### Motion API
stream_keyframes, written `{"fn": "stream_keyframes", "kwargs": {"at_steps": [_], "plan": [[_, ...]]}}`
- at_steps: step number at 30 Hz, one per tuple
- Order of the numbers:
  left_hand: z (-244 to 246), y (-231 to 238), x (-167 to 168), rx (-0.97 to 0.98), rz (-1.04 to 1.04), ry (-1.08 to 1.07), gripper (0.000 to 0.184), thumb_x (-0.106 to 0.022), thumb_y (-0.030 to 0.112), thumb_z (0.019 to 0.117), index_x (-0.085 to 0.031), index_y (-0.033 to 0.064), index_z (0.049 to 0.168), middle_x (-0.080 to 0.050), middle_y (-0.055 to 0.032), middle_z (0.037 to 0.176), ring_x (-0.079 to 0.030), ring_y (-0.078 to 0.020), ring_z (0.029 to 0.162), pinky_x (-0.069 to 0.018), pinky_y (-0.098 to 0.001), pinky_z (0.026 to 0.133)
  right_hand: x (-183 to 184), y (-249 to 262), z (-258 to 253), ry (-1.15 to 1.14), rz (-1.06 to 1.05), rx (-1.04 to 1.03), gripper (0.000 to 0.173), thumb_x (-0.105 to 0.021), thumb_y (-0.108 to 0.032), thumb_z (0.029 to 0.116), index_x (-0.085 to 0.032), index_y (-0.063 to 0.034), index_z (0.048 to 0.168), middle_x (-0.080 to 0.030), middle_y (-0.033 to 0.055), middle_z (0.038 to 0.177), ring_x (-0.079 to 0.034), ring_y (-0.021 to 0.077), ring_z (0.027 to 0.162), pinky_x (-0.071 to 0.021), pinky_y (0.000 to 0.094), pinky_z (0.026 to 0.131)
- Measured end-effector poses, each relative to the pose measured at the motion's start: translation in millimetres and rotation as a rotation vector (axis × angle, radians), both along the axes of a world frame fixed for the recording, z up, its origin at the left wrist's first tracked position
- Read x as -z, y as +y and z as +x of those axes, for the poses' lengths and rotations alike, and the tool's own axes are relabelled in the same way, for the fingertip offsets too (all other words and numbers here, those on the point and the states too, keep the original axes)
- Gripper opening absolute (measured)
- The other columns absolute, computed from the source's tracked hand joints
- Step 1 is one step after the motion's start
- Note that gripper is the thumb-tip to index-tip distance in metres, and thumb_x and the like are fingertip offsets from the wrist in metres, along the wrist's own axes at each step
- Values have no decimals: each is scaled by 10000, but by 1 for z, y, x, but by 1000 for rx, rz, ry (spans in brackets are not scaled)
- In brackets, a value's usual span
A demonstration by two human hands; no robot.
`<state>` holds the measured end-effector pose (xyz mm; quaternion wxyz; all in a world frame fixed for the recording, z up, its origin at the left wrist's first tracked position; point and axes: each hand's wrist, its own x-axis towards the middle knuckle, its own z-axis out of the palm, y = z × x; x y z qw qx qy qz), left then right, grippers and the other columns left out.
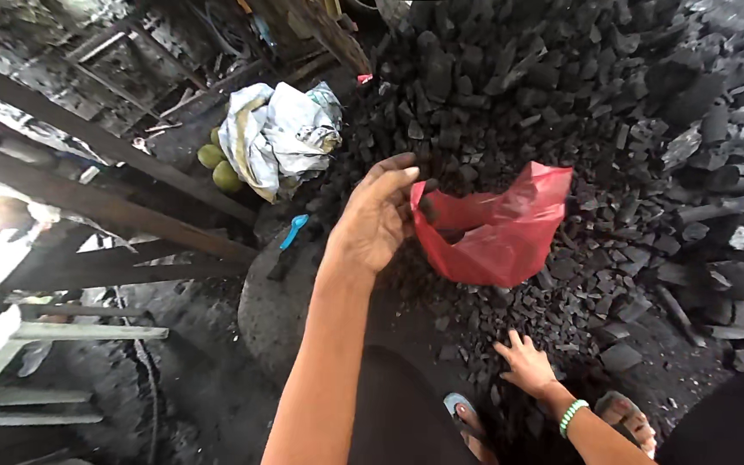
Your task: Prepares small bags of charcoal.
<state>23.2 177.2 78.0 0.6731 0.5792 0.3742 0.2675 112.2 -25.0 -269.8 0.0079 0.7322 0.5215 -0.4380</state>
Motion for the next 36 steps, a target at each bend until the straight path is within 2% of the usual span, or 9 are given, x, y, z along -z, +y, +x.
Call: {"fn": "stream_keyframes", "kwargs": {"at_steps": [7, 11, 14, 17, 21, 29, 31, 33, 36], "plan": [[-43, -25, 44, 13, 26, 52, 598, -522, 169, 941, -321, 188, 1504, -682, -30, 961, -688, -119, 730, -606, -281, 649, -2, -2, 32, 62, 24, 183, 666, -782, -208, 861, -544, -203, 1483, -262, 304, 1618, -543, 490, 1288, -515, 606, 991], [-63, -41, 73, 17, 14, 122, 690, -564, 165, 903, -309, 207, 1542, -687, -76, 1099, -690, -127, 760, -586, -271, 634, -43, 17, 62, 243, 475, 681, 628, -872, -104, 766, -635, -55, 1345, -451, 377, 1432, -545, 536, 1220, -482, 678, 975], [-74, -56, 81, 50, -12, 127, 712, -548, 181, 902, -308, 279, 1565, -681, -88, 1151, -670, -114, 728, -551, -246, 578, -113, 37, 73, 460, 846, 867, 617, -826, -110, 759, -602, -53, 1332, -534, 270, 1343, -568, 392, 1186, -508, 590, 933], [-72, -68, 82, 45, -54, 62, 720, -545, 195, 891, -316, 296, 1566, -670, -81, 1151, -671, -115, 746, -559, -249, 602, -181, 47, 51, 505, 1165, 785, 642, -791, -216, 738, -591, -95, 1335, -545, 143, 1351, -592, 216, 1151, -549, 414, 889], [-61, -80, 71, 2, -99, -12, 652, -515, 242, 948, -297, 313, 1559, -687, -40, 1023, -666, -84, 713, -567, -240, 604, -174, 56, 12, 208, 1457, 230, 493, -855, -138, 665, -739, -81, 1141, -580, 261, 1225, -670, 317, 955, -607, 434, 721], [-56, -90, 55, 72, -168, -132, 692, -511, 206, 947, -266, 362, 1576, -709, -66, 1067, -669, -91, 683, -552, -220, 569, -185, 60, 34, -3, 278, -306, 656, -703, -146, 944, -489, -380, 1517, -354, 235, 1601, -557, 486, 1261, -487, 660, 970], [-56, -85, 56, 48, -116, -135, 691, -504, 198, 945, -256, 321, 1578, -716, -57, 1091, -686, -90, 712, -569, -224, 589, -197, 58, 37, 14, 377, -315, 545, -723, -169, 942, -596, -319, 1451, -378, 181, 1614, -522, 448, 1330, -461, 649, 1025], [-63, -77, 56, -3, -39, -134, 682, -521, 222, 936, -288, 310, 1571, -719, -27, 1065, -693, -84, 749, -581, -231, 626, -195, 55, 43, 101, 787, -182, 281, -702, -173, 952, -751, -148, 1228, -627, 164, 1393, -650, 364, 1200, -527, 595, 985], [-80, -67, 52, -88, 35, -162, 629, -514, 268, 963, -316, 316, 1558, -714, -18, 1088, -701, -94, 785, -595, -253, 665, -173, 62, 42, 367, 1157, 441, 240, -557, -126, 1037, -689, 40, 1151, -705, 149, 1091, -712, 196, 929, -605, 404, 854]]}}
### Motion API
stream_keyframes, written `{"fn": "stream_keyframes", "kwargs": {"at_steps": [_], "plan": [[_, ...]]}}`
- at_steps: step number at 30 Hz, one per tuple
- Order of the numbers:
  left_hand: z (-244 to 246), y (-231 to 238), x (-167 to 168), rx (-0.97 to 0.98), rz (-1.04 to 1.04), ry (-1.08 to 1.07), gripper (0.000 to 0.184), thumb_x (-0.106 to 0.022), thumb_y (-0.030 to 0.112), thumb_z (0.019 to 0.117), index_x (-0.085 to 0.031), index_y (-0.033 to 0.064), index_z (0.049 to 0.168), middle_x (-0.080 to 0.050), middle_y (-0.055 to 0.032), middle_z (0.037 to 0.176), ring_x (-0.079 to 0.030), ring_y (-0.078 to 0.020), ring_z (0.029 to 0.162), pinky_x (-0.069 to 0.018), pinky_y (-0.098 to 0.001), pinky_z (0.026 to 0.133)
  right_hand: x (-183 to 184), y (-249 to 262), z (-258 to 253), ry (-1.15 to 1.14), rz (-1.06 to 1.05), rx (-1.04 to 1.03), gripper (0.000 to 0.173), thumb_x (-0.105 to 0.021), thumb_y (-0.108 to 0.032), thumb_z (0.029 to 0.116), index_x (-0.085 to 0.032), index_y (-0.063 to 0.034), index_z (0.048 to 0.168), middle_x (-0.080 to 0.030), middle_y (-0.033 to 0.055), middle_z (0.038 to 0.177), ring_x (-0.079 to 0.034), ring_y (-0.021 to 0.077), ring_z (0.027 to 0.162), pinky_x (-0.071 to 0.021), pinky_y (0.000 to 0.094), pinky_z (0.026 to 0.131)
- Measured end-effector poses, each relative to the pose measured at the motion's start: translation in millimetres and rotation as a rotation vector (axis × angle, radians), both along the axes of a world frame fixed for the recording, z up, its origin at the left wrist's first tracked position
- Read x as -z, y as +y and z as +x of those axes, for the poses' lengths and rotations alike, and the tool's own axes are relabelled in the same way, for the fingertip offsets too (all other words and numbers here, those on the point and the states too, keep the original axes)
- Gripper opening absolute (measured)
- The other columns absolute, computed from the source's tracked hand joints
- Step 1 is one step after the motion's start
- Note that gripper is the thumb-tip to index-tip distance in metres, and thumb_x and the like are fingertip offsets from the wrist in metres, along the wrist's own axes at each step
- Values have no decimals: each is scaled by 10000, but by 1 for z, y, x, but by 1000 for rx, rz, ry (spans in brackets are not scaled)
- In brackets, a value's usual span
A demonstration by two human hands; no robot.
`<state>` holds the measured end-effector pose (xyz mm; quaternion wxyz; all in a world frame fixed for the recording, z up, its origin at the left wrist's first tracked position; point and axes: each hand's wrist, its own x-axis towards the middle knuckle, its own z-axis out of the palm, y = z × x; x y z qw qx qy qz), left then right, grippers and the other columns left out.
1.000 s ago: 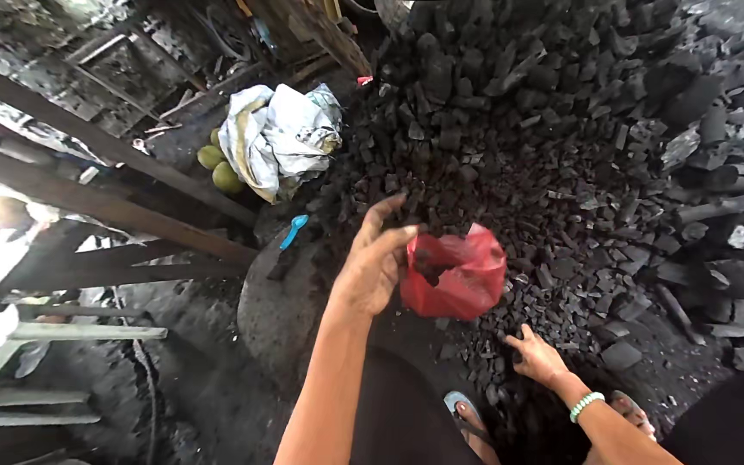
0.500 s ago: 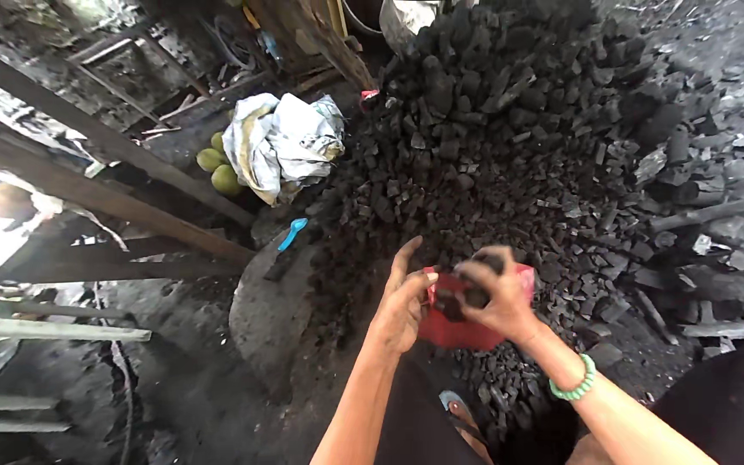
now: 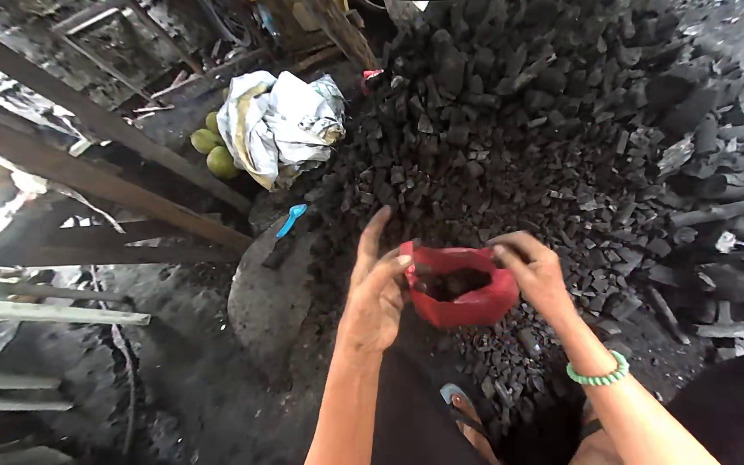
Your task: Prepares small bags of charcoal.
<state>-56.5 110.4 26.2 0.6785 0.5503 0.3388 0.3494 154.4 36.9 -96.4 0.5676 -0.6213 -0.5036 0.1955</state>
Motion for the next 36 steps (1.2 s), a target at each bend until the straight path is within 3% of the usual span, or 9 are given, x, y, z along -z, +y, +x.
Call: {"fn": "stream_keyframes", "kwargs": {"at_steps": [2, 5, 7, 8, 9, 11, 18, 26, 36], "plan": [[-8, 6, -2, -52, 19, -32, 646, -522, 249, 953, -313, 310, 1560, -708, -27, 1115, -709, -111, 803, -605, -274, 672, 39, 11, -6, 150, -156, 226, 288, -499, -195, 1077, -629, 34, 1195, -679, 183, 1070, -695, 245, 896, -592, 457, 813], [-13, 16, 5, -99, 62, -31, 717, -613, 274, 905, -318, 298, 1557, -721, -7, 1094, -715, -103, 812, -609, -265, 666, 112, 15, -35, -171, -612, -129, 308, -588, -155, 1016, -659, 72, 1211, -617, 288, 1283, -625, 445, 1181, -516, 630, 982], [-16, 22, 10, -116, 90, 4, 740, -624, 263, 893, -311, 280, 1563, -716, -1, 1132, -720, -97, 875, -615, -266, 709, 143, 14, -63, -489, -880, -489, 492, -701, -341, 956, -644, -33, 1335, -438, 246, 1551, -392, 469, 1443, -362, 702, 1099], [-18, 25, 12, -134, 101, 21, 734, -614, 256, 889, -312, 273, 1559, -713, 1, 1118, -717, -92, 859, -612, -259, 696, 153, 13, -74, -570, -992, -584, 642, -757, -411, 905, -584, -83, 1429, -242, 215, 1674, -161, 489, 1542, -174, 791, 1138], [-20, 28, 12, -160, 107, 35, 722, -597, 243, 889, -317, 270, 1554, -710, 0, 1100, -712, -95, 831, -609, -259, 680, 163, 10, -79, -613, -1067, -618, 771, -810, -435, 846, -531, -126, 1495, -66, 167, 1725, 28, 488, 1563, -23, 849, 1108], [-27, 32, 12, -214, 110, 53, 690, -594, 254, 892, -339, 272, 1533, -707, 18, 1087, -709, -93, 825, -611, -267, 685, 174, 0, -79, -660, -1123, -605, 862, -848, -432, 795, -489, -171, 1534, 64, 95, 1737, 145, 449, 1560, 58, 880, 1060], [-48, 37, 15, -292, 53, 3, 550, -478, 226, 938, -396, 280, 1479, -723, 10, 1056, -719, -101, 815, -610, -269, 688, 172, -35, -45, -705, -1017, -655, 575, -746, -254, 911, -578, -155, 1452, -238, 152, 1694, -104, 530, 1540, -64, 879, 1070], [-40, 27, 14, -259, 22, 12, 531, -470, 223, 924, -440, 235, 1453, -725, -10, 1062, -719, -101, 831, -603, -257, 680, 165, -38, -33, -761, -1049, -699, 493, -650, -134, 967, -585, -209, 1450, -260, 177, 1678, -270, 569, 1466, -229, 862, 1029], [-28, 16, 22, -158, 0, 6, 527, -552, 232, 906, -478, 229, 1428, -712, -2, 1070, -710, -97, 844, -608, -261, 704, 156, -36, 0, -615, -1048, -626, 461, -678, 34, 883, -665, -73, 1331, -404, 271, 1545, -438, 535, 1354, -469, 687, 982]]}}
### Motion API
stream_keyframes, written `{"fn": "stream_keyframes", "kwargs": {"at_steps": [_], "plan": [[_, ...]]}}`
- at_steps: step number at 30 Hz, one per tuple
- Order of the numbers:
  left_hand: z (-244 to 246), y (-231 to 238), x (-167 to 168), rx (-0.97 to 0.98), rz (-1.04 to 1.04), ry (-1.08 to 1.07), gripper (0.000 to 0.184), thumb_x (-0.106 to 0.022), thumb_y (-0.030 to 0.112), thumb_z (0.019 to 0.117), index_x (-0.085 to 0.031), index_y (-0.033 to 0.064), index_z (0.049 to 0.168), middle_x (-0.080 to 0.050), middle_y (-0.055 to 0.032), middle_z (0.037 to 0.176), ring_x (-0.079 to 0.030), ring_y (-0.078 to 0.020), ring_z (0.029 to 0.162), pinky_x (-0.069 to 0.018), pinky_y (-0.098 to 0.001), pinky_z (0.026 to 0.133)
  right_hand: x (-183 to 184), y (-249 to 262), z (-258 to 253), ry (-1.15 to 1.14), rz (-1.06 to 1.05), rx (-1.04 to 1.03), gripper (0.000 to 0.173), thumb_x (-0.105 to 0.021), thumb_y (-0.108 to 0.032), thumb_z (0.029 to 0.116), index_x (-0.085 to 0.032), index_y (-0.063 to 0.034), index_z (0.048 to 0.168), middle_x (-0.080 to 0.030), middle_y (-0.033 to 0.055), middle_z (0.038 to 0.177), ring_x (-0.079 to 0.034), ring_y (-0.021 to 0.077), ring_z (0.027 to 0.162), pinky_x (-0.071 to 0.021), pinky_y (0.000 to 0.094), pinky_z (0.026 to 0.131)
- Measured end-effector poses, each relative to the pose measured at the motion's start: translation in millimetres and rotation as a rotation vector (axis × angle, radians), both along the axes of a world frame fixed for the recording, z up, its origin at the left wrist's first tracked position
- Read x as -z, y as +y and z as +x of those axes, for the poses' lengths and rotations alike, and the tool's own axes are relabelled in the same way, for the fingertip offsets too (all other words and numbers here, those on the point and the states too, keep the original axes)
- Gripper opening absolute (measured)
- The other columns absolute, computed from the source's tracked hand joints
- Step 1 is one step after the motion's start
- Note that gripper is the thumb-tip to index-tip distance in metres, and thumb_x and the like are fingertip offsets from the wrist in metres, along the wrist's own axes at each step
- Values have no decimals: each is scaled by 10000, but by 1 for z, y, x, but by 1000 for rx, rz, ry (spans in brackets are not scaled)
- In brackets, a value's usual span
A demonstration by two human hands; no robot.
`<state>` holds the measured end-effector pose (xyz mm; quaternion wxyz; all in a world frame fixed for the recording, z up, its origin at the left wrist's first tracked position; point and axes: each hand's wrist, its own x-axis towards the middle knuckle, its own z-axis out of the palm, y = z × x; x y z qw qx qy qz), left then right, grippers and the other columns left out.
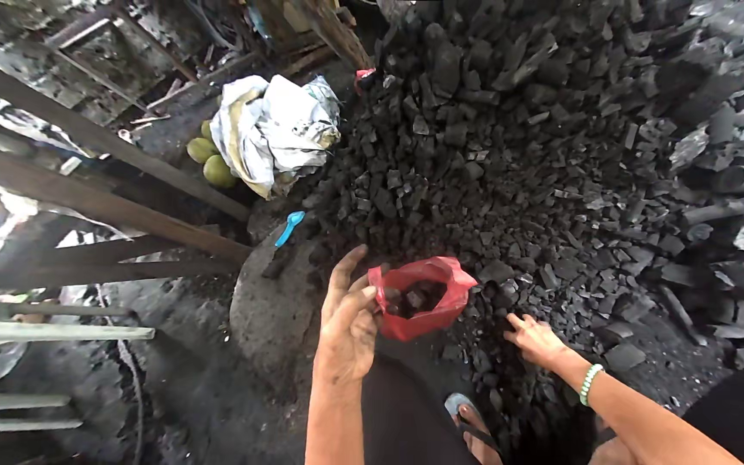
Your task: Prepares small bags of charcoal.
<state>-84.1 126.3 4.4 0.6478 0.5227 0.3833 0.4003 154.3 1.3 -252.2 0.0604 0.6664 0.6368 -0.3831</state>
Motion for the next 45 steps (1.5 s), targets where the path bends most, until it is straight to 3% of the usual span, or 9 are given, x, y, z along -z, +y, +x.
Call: {"fn": "stream_keyframes", "kwargs": {"at_steps": [5, 10, 18, 24, 27, 31, 35, 38, 45], "plan": [[12, -14, 13, 110, -44, 55, 626, -592, 258, 873, -430, 220, 1477, -707, 3, 1037, -694, -89, 788, -602, -267, 663, -54, 12, 34, 476, 208, 621, 362, -811, -81, 831, -695, 18, 1159, -560, 272, 1341, -580, 417, 1197, -486, 578, 1004], [33, -35, 11, 207, -109, 79, 695, -597, 238, 836, -410, 212, 1504, -697, -46, 1105, -695, -117, 834, -590, -278, 698, -137, 15, 14, 1123, 525, 720, 274, -730, -106, 750, -650, -84, 1011, -661, 25, 983, -641, 112, 770, -572, 319, 662], [55, -62, -6, 338, -132, 37, 658, -566, 214, 864, -413, 191, 1503, -696, -66, 1075, -684, -113, 809, -573, -259, 683, -169, 10, -4, 112, 137, 5, 450, -741, -166, 920, -661, -182, 1363, -417, 253, 1553, -466, 503, 1352, -426, 684, 1044], [57, -59, -13, 365, -122, 140, 481, -471, 207, 986, -450, 176, 1465, -670, -46, 963, -633, -79, 676, -546, -231, 592, -212, -44, 39, -66, 260, -58, 461, -508, -443, 1068, -705, -73, 1262, -637, 201, 1349, -562, 414, 1299, -414, 615, 1089], [54, -47, -6, 466, 171, 541, 443, -588, 128, 995, -505, 87, 1428, -680, -95, 974, -594, -127, 676, -505, -294, 606, -209, -73, 48, -284, 507, -148, 510, -573, -443, 1034, -743, 35, 991, -736, 219, 976, -663, 426, 1099, -425, 598, 1046], [66, -56, -14, 747, 502, 1469, 694, -793, 224, 887, -491, 124, 1504, -482, -300, 1440, -582, -473, 1202, -456, -661, 997, -201, -94, 49, -337, 761, -292, 136, -721, 30, 869, -740, -10, 997, -722, 160, 920, -685, 384, 1009, -383, 686, 1068], [85, -65, -28, 876, 501, 1892, 290, -627, 222, 1006, -691, -12, 1164, -640, -247, 1277, -591, -432, 1225, -470, -640, 946, -228, -91, 33, -328, 1013, -356, 153, -744, 64, 815, -730, -50, 916, -689, 111, 751, -701, 345, 835, -474, 651, 974], [102, -55, -53, 995, 496, 1673, 268, -592, 178, 1024, -680, -67, 1085, -673, -257, 1127, -636, -415, 1080, -477, -628, 906, -265, -82, 13, -81, 1203, -313, 98, -728, -7, 831, -726, -61, 913, -656, 62, 668, -682, 284, 705, -514, 602, 878], [107, -63, -66, 882, -132, 365, 332, -369, 35, 1068, -524, 148, 796, -482, 99, 549, -396, 42, 427, -340, -117, 405, -352, -53, 16, 153, 1095, 63, 291, -755, -165, 880, -695, -60, 1144, -695, 130, 805, -676, 319, 721, -537, 569, 668]]}}
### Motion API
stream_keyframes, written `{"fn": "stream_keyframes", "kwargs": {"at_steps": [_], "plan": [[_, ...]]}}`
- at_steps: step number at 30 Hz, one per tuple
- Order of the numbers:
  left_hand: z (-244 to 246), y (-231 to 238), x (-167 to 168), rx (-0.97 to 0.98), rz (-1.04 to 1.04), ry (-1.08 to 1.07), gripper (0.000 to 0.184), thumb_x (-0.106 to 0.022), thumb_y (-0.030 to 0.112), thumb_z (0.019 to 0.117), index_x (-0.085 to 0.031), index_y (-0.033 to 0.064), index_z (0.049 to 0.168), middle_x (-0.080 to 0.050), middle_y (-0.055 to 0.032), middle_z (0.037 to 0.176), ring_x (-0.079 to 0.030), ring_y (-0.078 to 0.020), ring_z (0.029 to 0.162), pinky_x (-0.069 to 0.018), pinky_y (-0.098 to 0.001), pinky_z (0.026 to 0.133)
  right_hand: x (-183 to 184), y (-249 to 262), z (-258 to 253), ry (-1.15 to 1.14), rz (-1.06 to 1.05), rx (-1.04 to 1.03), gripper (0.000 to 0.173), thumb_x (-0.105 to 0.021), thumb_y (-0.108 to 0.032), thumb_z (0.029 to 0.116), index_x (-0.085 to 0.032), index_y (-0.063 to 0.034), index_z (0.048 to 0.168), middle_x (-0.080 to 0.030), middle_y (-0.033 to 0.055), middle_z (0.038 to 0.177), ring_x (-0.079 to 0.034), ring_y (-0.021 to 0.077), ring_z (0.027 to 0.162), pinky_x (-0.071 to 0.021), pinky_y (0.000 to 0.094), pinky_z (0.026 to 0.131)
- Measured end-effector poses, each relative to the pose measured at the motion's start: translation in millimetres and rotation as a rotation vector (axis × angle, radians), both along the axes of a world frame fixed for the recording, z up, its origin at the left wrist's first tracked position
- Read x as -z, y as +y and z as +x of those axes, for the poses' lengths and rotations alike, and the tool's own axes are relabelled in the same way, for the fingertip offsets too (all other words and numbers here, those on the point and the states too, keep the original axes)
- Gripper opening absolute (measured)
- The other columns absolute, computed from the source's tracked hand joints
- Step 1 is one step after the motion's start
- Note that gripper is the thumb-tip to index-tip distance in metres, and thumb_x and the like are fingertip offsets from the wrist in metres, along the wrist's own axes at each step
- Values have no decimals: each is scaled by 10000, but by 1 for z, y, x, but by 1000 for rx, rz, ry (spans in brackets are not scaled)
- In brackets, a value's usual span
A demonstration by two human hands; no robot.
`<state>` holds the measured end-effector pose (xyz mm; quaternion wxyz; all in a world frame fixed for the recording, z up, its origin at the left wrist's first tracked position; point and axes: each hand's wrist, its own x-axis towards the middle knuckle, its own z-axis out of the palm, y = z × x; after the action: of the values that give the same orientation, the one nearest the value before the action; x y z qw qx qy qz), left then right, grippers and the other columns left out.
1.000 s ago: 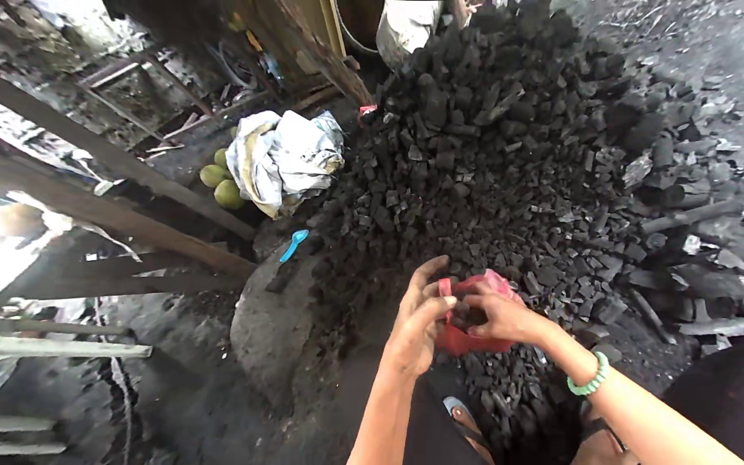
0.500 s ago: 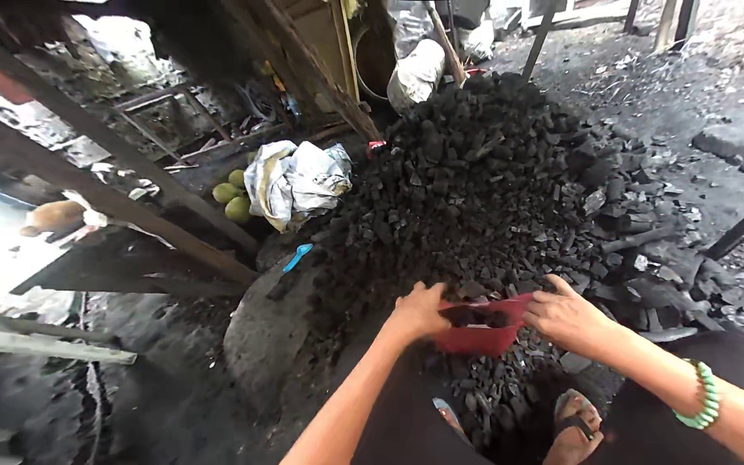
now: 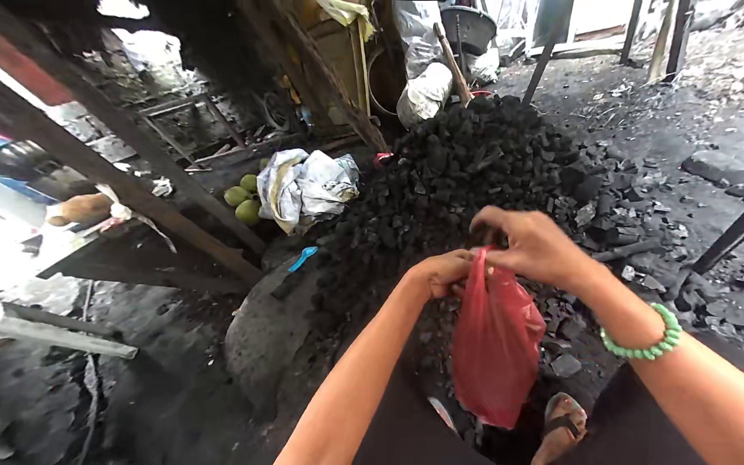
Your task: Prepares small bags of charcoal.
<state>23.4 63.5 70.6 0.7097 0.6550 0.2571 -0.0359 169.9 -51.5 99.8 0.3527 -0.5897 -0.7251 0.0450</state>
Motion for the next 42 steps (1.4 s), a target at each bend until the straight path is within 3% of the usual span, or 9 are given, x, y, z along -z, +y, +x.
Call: {"fn": "stream_keyframes", "kwargs": {"at_steps": [6, 16, 22, 25, 28, 31, 34, 38, 42], "plan": [[-18, -20, 31, 3, 79, -172, 216, -420, 310, 1080, -583, 174, 1041, -520, 107, 665, -426, 45, 512, -371, -121, 481, 13, 6, 49, -309, 41, 359, 623, -787, -563, 789, -687, 29, 953, -661, 225, 833, -676, 446, 779, -494, 615, 609], [4, -35, 45, -56, 213, -436, 144, -511, 59, 1032, -618, 31, 1124, -611, 44, 789, -537, 7, 655, -456, -149, 617, 127, -13, 8, 1243, 59, 55, 548, -372, -533, 1063, -695, -91, 1062, -748, -10, 899, -693, 57, 762, -589, 240, 686], [-10, -44, 38, 27, 1087, -304, 209, -611, 81, 1010, -699, -25, 1168, -715, -174, 1022, -706, -273, 922, -575, -460, 868, 120, -16, 7, 1077, -208, 159, 707, -99, -458, 1106, -660, -109, 855, -666, -33, 695, -622, 48, 627, -535, 249, 588], [-14, -53, 48, 39, 1553, -406, 298, -663, 67, 963, -682, 1, 1253, -720, -173, 919, -725, -326, 820, -591, -496, 738, 115, -13, 0, 1179, -403, 279, 652, -160, -499, 1113, -576, -98, 810, -550, -3, 567, -489, 74, 443, -412, 232, 411], [-19, -53, 56, 113, 1771, -423, 72, -675, 25, 909, -725, -6, 950, -681, -154, 849, -706, -325, 806, -582, -464, 690, 126, -16, 3, 1336, -380, 82, 316, -381, -237, 1088, -627, -112, 934, -614, -26, 625, -505, 15, 456, -412, 165, 417], [-25, -61, 44, 162, 1497, -148, 196, -620, 123, 1004, -708, -48, 966, -671, -206, 943, -697, -352, 891, -583, -492, 790, 134, -15, 6, 1227, -326, -25, 205, -499, -130, 840, -612, -117, 1010, -616, -46, 665, -549, 19, 512, -461, 186, 477], [-24, -66, 20, 31, 659, 124, 340, -438, 175, 1107, -666, -75, 1138, -634, -179, 1078, -621, -263, 972, -502, -416, 907, 130, -12, -9, 1047, -287, 98, 111, -536, -123, 1000, -615, -50, 1028, -602, -9, 685, -541, 50, 550, -464, 226, 525], [-14, -73, 40, -500, -279, -121, 293, -435, 177, 1091, -542, 130, 822, -501, 41, 649, -496, -42, 543, -458, -180, 528, 133, -16, -40, 964, 22, 329, 237, -511, -264, 1071, -645, -74, 1019, -569, -3, 715, -513, 74, 580, -453, 255, 563], [-18, -76, 39, -523, -423, -215, 382, -346, 304, 1114, -601, 90, 927, -624, -19, 771, -611, -96, 672, -531, -240, 649, 144, -28, -44, 924, 241, 169, 468, -703, -583, 839, -593, -137, 925, -570, -78, 860, -554, -16, 718, -493, 174, 632]]}}
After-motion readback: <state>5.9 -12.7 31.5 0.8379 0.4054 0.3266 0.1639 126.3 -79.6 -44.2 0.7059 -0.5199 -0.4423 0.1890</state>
